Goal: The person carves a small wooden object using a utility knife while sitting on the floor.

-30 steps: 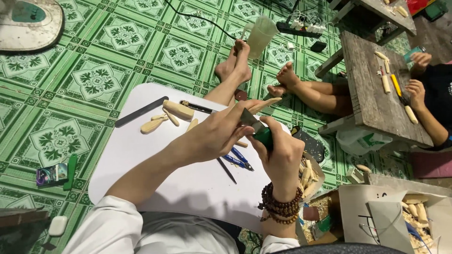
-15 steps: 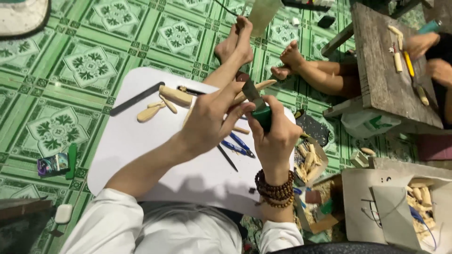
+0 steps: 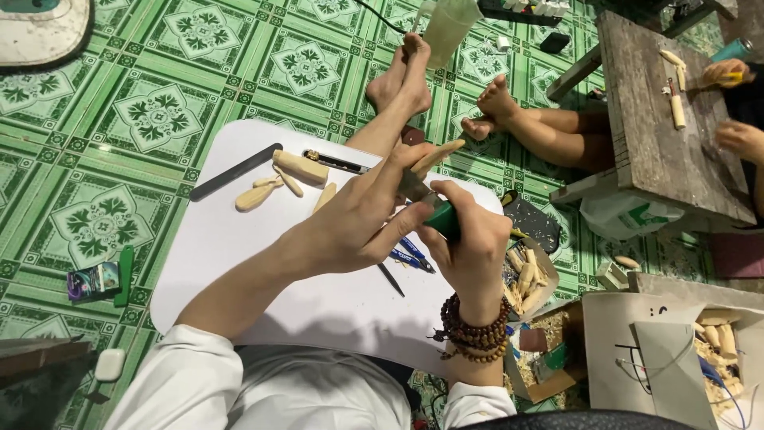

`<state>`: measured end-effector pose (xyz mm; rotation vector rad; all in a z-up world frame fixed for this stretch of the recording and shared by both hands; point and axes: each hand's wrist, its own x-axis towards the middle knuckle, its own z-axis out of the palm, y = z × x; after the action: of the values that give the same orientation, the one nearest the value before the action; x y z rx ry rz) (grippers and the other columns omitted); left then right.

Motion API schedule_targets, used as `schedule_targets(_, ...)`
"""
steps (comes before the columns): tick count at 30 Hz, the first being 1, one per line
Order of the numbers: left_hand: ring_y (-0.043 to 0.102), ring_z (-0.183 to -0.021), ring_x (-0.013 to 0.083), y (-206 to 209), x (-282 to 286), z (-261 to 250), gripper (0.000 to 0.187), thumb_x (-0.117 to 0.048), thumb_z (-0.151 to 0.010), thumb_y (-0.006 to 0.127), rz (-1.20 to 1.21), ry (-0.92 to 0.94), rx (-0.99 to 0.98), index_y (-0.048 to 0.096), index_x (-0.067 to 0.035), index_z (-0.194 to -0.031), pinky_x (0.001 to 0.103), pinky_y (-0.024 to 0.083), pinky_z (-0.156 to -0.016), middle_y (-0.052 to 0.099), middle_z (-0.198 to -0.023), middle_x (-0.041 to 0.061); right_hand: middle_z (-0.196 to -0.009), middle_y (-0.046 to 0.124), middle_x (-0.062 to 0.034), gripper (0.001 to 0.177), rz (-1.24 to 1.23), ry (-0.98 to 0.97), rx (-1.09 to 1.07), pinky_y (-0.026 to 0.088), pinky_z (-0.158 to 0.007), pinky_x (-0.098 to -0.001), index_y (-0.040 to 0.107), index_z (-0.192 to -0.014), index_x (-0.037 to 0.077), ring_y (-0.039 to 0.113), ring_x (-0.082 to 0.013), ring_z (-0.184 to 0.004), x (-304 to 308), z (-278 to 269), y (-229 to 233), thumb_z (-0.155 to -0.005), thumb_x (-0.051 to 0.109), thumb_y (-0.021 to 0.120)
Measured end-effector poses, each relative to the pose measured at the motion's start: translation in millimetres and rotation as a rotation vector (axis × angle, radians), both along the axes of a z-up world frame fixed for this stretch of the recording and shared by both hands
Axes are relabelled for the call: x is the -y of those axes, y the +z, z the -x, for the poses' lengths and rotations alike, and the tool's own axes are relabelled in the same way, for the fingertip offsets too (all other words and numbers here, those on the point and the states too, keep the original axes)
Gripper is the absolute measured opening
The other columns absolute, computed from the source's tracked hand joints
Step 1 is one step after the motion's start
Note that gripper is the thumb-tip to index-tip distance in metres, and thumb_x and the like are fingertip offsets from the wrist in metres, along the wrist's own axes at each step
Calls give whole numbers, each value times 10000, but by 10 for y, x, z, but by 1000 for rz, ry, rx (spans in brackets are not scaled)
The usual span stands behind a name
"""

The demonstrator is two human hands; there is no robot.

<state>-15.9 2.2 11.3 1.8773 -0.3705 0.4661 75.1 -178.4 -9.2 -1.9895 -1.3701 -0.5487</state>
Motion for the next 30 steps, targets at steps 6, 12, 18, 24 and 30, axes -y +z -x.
schedule_targets(6,500,-752,194,-39,-73,-37,521,-79,-1089,547,-57,-47,128,284,-62,-1539,311,455,-714,454,-1259,154,-1041,723,-168,487,25,-5,20,446,-588,-361,585,-1231,3,667,-279,-659,-6,7,28,-1060,447,482)
schedule_targets(12,599,-774,216,-87,-53,-79,564,-9,-1087,526,-60,-57,105,222,-80,-1557,321,543,-746,531,-1273,206,-977,731,-165,533,-27,-87,121,496,-592,-368,600,-1223,-10,704,-274,-687,-58,-22,-55,-1054,479,473)
schedule_targets(18,552,-720,164,-151,-63,-171,345,-91,-1078,578,25,47,124,423,-55,-1385,267,456,-716,588,-859,56,-869,683,-112,512,-3,-163,153,431,-573,-347,597,-1345,23,617,-229,-619,-126,-58,-99,-1080,452,506)
schedule_targets(24,348,-1635,453,-48,-20,-125,193,60,-1095,617,-23,130,257,482,-14,-1211,371,691,-1101,-11,-1693,266,-862,672,-132,419,-26,-206,138,443,-607,-374,587,-1316,33,640,-280,-661,-97,-51,-139,-1076,376,587)
schedule_targets(30,411,-531,111,-105,24,-101,274,-128,-1007,682,9,253,120,537,-91,-1237,272,346,-514,560,-754,-2,-831,726,-146,361,-272,-190,274,569,-535,-334,617,-1205,-54,670,-193,-597,-110,-199,-258,-1059,275,648)
